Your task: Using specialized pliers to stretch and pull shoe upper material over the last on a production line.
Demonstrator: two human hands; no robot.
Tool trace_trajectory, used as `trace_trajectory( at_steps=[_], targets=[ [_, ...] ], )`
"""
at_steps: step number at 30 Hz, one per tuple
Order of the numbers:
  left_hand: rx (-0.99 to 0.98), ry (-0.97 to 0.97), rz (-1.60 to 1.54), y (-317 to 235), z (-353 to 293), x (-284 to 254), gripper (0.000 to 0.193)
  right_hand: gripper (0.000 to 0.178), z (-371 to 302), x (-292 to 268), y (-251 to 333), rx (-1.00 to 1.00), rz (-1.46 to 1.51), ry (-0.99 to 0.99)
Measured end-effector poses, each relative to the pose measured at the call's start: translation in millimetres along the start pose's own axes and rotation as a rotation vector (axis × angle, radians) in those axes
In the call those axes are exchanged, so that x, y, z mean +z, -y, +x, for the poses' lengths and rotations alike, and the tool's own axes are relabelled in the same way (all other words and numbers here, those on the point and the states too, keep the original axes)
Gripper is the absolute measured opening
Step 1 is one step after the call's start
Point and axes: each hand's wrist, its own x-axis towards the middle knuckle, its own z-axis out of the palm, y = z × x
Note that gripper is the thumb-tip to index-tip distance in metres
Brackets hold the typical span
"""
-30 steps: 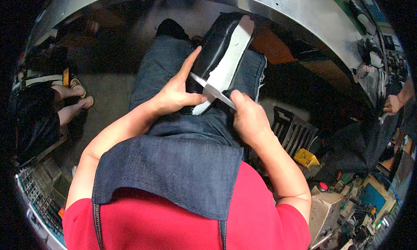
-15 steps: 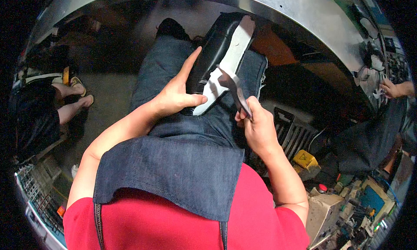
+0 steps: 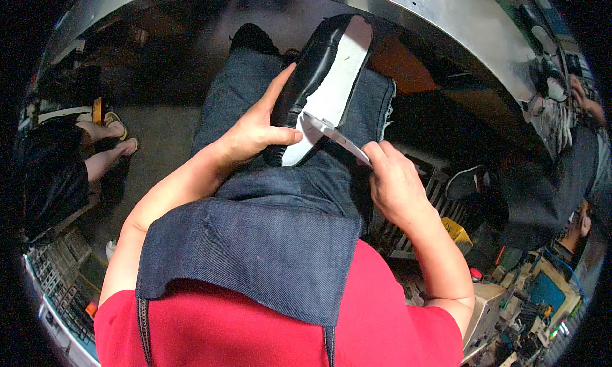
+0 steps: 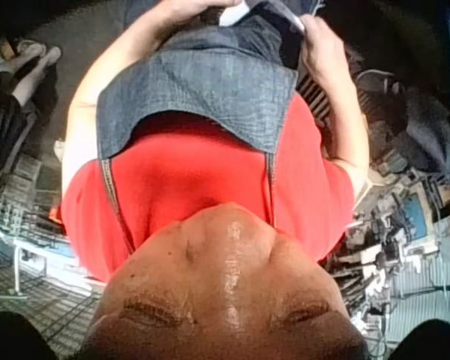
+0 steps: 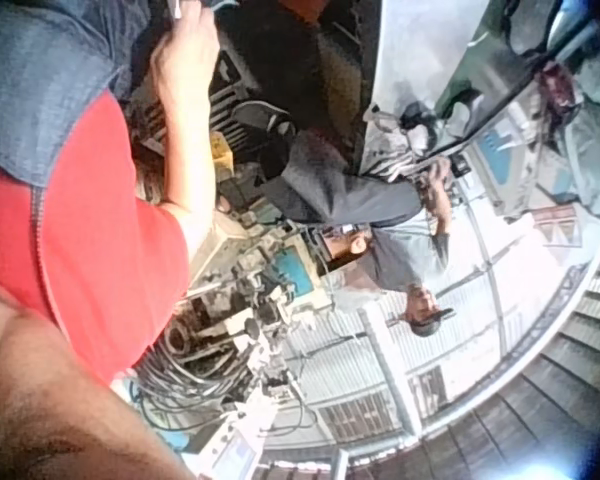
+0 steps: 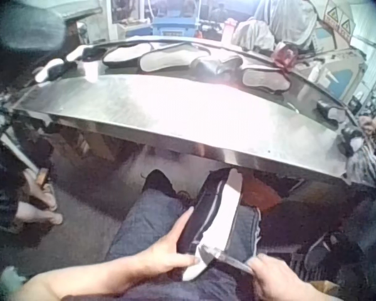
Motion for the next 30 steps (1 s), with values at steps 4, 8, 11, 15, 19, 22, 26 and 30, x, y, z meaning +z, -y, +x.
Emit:
trace_trajectory(
  at_steps=[4, 8, 11, 15, 19, 22, 26, 30],
  targets=[
    [0.002, -0.005, 0.013, 2.1, 0.9, -0.4, 0.109, 0.027, 5.9, -5.9, 2.0, -0.066, -0.219, -0.001],
    [-0.025, 0.016, 0.023, -3.0, 1.2, 0.1, 0.109, 0.026, 8.8, -7.2, 4.9, -0.065, -0.284, -0.022],
    [-0.008, 0.007, 0.037, -3.2, 1.7, 0.8, 0.109, 0.027, 11.4, -7.3, 3.8, -0.091, -0.338, -0.064],
    [0.053, -0.013, 0.09, 5.1, 3.8, 0.7, 0.109, 0.025, 19.7, -8.7, 0.2, -0.145, -0.442, -0.127],
    [0.009, 0.005, 0.094, 1.7, 1.9, 1.6, 0.109, 0.02, 26.7, -0.9, -29.9, -0.245, -0.277, -0.09],
    [0.0, 0.027, 0.09, -1.9, 2.2, 0.7, 0.109, 0.017, 39.6, 6.6, -53.2, -0.282, -0.092, -0.029],
    [-0.062, 0.1, -0.039, -0.1, 3.9, -4.1, 0.112, 0.011, 48.5, 12.9, -63.9, -0.328, 0.013, -0.039],
    [0.014, 0.108, -0.022, 10.5, 3.9, -5.8, 0.111, 0.01, 49.3, 12.0, -65.8, -0.322, 0.026, -0.025]
  ],
)
